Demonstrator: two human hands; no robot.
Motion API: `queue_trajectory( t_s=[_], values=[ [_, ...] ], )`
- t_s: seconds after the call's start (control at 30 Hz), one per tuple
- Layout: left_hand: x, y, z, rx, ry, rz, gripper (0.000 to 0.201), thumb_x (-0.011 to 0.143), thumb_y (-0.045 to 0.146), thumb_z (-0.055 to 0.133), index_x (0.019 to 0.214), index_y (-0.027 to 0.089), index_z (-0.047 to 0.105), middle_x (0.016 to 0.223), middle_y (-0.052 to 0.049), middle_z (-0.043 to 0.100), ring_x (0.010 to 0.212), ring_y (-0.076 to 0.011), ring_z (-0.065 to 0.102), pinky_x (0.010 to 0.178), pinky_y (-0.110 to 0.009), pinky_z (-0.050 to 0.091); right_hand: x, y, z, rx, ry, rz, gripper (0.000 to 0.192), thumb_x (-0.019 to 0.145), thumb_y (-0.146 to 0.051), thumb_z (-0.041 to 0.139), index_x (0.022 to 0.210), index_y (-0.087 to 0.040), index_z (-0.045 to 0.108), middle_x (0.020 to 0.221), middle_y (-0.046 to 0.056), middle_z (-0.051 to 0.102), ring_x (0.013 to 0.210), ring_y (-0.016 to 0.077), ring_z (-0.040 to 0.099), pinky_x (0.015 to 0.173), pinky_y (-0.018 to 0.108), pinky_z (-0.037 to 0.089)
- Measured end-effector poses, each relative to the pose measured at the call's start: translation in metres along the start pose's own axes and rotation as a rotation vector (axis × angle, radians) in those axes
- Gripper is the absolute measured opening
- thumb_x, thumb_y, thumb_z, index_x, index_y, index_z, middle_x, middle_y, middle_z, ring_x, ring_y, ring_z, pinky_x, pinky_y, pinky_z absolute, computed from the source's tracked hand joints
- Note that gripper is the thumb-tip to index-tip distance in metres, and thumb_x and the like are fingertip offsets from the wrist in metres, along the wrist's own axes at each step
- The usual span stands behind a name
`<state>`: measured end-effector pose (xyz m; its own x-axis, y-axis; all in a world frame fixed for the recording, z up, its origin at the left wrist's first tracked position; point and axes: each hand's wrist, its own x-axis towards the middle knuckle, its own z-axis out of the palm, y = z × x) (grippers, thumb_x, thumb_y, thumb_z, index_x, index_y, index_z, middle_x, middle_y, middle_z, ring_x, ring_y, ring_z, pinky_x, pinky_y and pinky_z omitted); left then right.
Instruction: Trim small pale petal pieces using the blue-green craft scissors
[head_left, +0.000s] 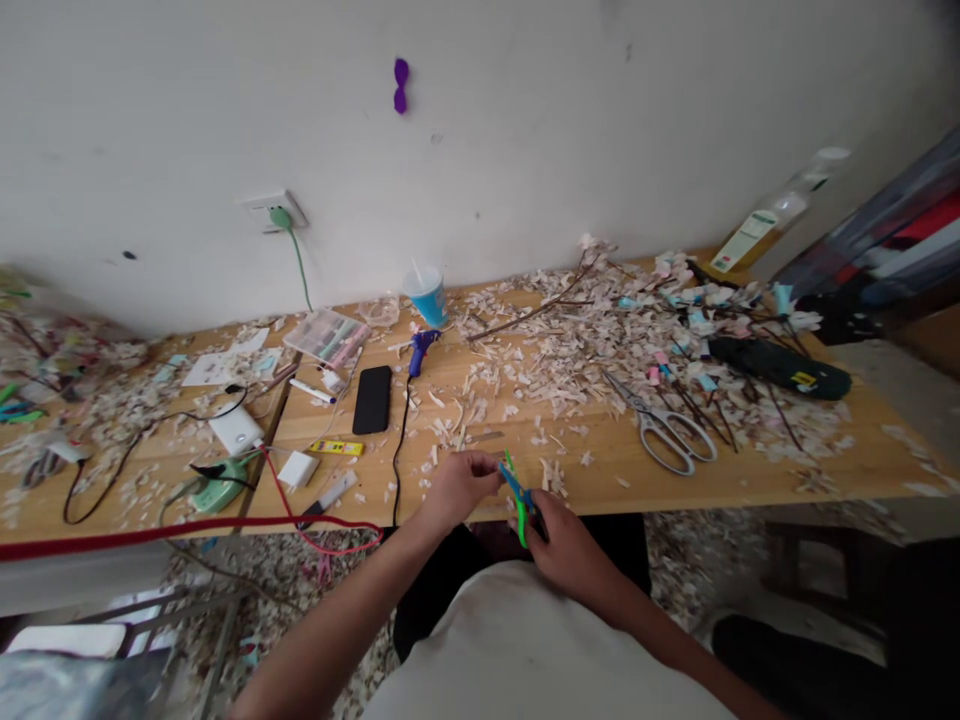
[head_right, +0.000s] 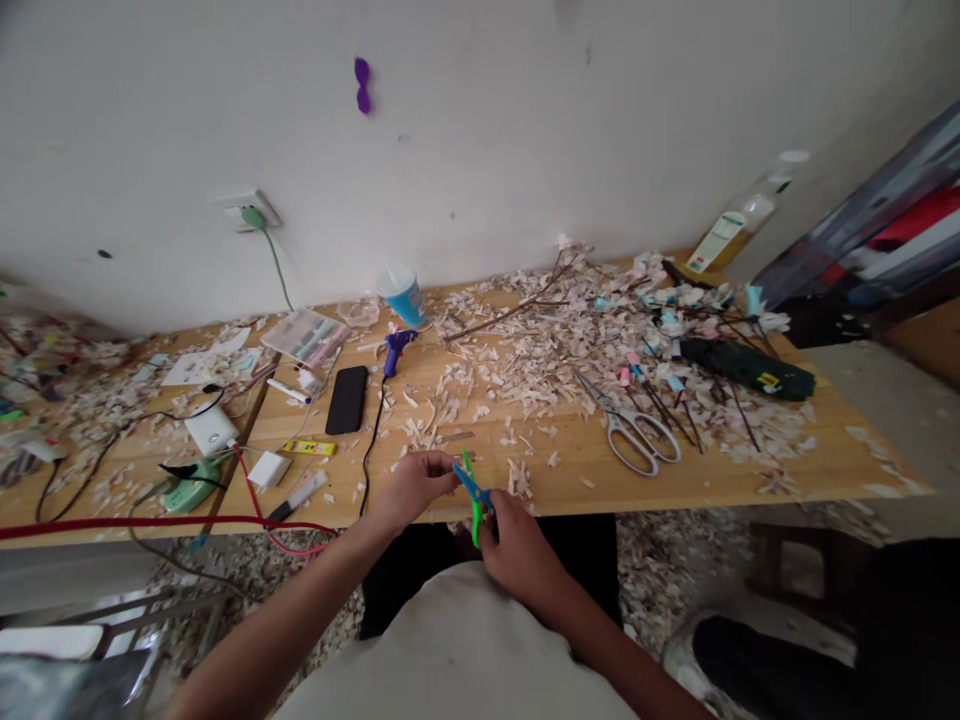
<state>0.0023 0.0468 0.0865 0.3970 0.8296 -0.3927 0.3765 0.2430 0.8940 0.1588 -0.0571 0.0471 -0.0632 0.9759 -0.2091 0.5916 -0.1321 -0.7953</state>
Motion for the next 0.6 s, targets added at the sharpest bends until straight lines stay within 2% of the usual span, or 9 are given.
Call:
queue_trajectory(
  t_s=[0.13, 0.23, 0.33, 0.5, 0.6],
  values=[
    [0.003, 0.002, -0.015, 0.17, -0.096, 0.065, 0.013, 0.07, 0.025, 0.063, 0.068, 0.016, 0.073, 0.052, 0.004, 0.055, 0.049, -0.009, 0.042, 0.049, -0.022, 0.029, -0.002, 0.0, -0.002, -0.019, -0.013, -0.008, 0.008, 0.086, -0.022, 0.047, 0.092, -0.018, 0.052, 0.095, 0.01, 0.06, 0.09, 0.0231, 0.056, 0.082, 0.035, 0.042],
    [0.005, 0.001, -0.018, 0.167, -0.111, 0.099, 0.01, 0.068, 0.022, 0.064, 0.067, 0.017, 0.072, 0.054, 0.004, 0.055, 0.051, -0.0095, 0.042, 0.051, -0.022, 0.03, -0.003, 0.0, -0.001, -0.052, -0.008, -0.012, 0.008, 0.088, -0.024, 0.046, 0.092, -0.019, 0.051, 0.095, 0.01, 0.06, 0.091, 0.0234, 0.056, 0.083, 0.035, 0.043],
    [0.005, -0.003, -0.009, -0.059, -0.092, 0.025, 0.007, 0.065, 0.02, 0.069, 0.07, 0.017, 0.072, 0.062, 0.002, 0.062, 0.057, -0.0106, 0.05, 0.056, -0.022, 0.037, -0.002, 0.001, 0.001, -0.078, 0.014, -0.002, 0.01, 0.086, -0.019, 0.044, 0.094, -0.019, 0.05, 0.096, 0.01, 0.06, 0.092, 0.0232, 0.056, 0.083, 0.035, 0.043],
    [-0.006, -0.011, 0.019, -0.652, -0.068, -0.166, 0.018, 0.064, 0.028, 0.078, 0.074, 0.014, 0.071, 0.069, -0.002, 0.066, 0.063, -0.01, 0.056, 0.067, -0.023, 0.045, 0.0, 0.002, 0.001, -0.1, 0.032, 0.02, 0.015, 0.082, -0.013, 0.043, 0.094, -0.018, 0.049, 0.096, 0.011, 0.058, 0.093, 0.0244, 0.055, 0.084, 0.036, 0.042],
    [-0.011, -0.016, 0.028, -0.785, 0.008, -0.168, 0.022, 0.063, 0.03, 0.081, 0.073, 0.013, 0.07, 0.068, -0.001, 0.065, 0.062, -0.0089, 0.056, 0.066, -0.021, 0.045, 0.0, 0.001, -0.001, -0.104, 0.027, 0.021, 0.015, 0.081, -0.012, 0.043, 0.093, -0.018, 0.049, 0.096, 0.011, 0.057, 0.094, 0.0244, 0.054, 0.084, 0.036, 0.042]
  ],
)
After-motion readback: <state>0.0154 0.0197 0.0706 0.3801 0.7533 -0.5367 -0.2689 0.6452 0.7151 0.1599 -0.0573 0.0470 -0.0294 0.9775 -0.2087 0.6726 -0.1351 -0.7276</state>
